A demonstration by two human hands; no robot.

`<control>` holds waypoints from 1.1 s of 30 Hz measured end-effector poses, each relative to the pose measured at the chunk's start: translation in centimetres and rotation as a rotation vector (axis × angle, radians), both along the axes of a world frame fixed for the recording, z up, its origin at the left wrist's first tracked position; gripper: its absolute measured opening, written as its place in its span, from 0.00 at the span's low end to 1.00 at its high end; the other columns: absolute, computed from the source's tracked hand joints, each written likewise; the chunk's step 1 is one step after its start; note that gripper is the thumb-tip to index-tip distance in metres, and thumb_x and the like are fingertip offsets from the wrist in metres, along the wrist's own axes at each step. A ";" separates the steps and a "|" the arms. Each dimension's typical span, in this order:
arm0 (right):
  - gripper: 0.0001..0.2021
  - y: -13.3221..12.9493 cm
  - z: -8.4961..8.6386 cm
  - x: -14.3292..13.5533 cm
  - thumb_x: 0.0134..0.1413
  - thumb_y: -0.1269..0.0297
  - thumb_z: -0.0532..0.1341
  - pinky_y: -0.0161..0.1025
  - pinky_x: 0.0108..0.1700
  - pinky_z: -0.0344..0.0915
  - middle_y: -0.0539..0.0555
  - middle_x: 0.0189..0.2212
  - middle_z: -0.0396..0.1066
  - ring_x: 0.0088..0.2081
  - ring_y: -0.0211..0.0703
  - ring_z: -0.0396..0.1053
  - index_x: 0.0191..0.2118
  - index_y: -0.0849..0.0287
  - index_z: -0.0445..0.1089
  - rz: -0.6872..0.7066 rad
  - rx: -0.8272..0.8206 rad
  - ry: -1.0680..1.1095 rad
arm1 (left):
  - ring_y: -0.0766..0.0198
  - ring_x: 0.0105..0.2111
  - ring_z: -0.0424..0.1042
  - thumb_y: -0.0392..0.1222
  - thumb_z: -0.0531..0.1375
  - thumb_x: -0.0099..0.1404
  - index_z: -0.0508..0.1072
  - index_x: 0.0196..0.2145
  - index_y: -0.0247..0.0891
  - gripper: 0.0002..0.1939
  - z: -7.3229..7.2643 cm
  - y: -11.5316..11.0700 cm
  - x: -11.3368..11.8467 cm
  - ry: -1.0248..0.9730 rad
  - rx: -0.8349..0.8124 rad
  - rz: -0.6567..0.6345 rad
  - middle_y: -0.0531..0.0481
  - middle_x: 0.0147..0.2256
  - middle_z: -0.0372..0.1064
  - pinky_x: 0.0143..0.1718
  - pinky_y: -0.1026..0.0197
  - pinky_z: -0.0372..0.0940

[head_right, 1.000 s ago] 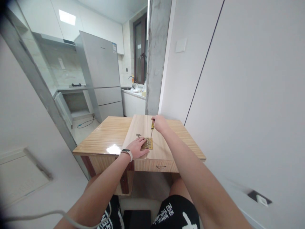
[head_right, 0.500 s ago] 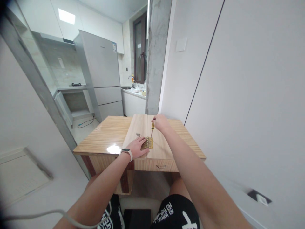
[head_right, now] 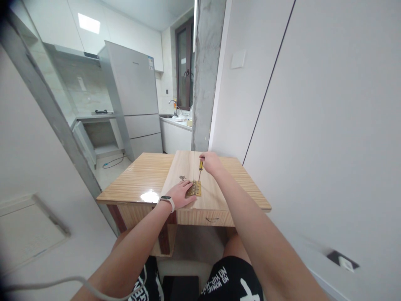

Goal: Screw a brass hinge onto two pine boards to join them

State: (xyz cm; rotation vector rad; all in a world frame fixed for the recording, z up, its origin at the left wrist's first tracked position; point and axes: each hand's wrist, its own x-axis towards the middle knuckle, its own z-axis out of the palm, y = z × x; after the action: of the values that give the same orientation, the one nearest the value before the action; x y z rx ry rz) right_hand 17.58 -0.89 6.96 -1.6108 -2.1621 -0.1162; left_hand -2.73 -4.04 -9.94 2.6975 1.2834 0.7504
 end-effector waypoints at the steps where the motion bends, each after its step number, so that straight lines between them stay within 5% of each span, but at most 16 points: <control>1: 0.13 -0.1 0.2 0.0 0.67 0.69 0.59 0.34 0.53 0.65 0.55 0.47 0.80 0.48 0.42 0.75 0.48 0.56 0.80 0.004 -0.017 0.000 | 0.46 0.66 0.59 0.66 0.57 0.67 0.66 0.64 0.36 0.38 -0.1 0.1 0.0 0.000 0.000 0.001 0.38 0.64 0.62 0.69 0.46 0.52; 10: 0.16 0.0 0.3 0.1 0.67 0.71 0.57 0.34 0.54 0.64 0.55 0.49 0.80 0.49 0.42 0.75 0.51 0.54 0.79 -0.005 -0.032 0.007 | 0.47 0.65 0.60 0.67 0.56 0.67 0.67 0.64 0.35 0.39 -0.2 0.2 0.0 0.003 0.007 0.005 0.37 0.64 0.62 0.69 0.46 0.52; 23: 0.13 0.5 -0.2 0.6 0.68 0.63 0.58 0.36 0.50 0.64 0.58 0.43 0.80 0.46 0.45 0.75 0.43 0.56 0.81 -0.092 0.008 -0.068 | 0.47 0.66 0.59 0.67 0.56 0.67 0.66 0.65 0.35 0.39 -0.3 0.2 -0.1 0.002 0.004 0.008 0.37 0.65 0.62 0.69 0.47 0.53; 33: 0.16 0.9 -1.0 0.8 0.68 0.69 0.56 0.34 0.56 0.64 0.56 0.51 0.79 0.52 0.44 0.75 0.53 0.55 0.78 -0.029 0.020 -0.014 | 0.47 0.65 0.61 0.67 0.56 0.68 0.67 0.64 0.34 0.39 -0.2 0.2 -0.1 0.010 0.028 0.000 0.37 0.63 0.63 0.69 0.48 0.53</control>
State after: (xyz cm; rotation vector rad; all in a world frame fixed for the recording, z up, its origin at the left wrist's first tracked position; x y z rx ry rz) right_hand 18.35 0.04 5.99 -1.6357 -2.1420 -0.1580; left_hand -2.80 -3.85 -10.18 2.7263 1.2842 0.7623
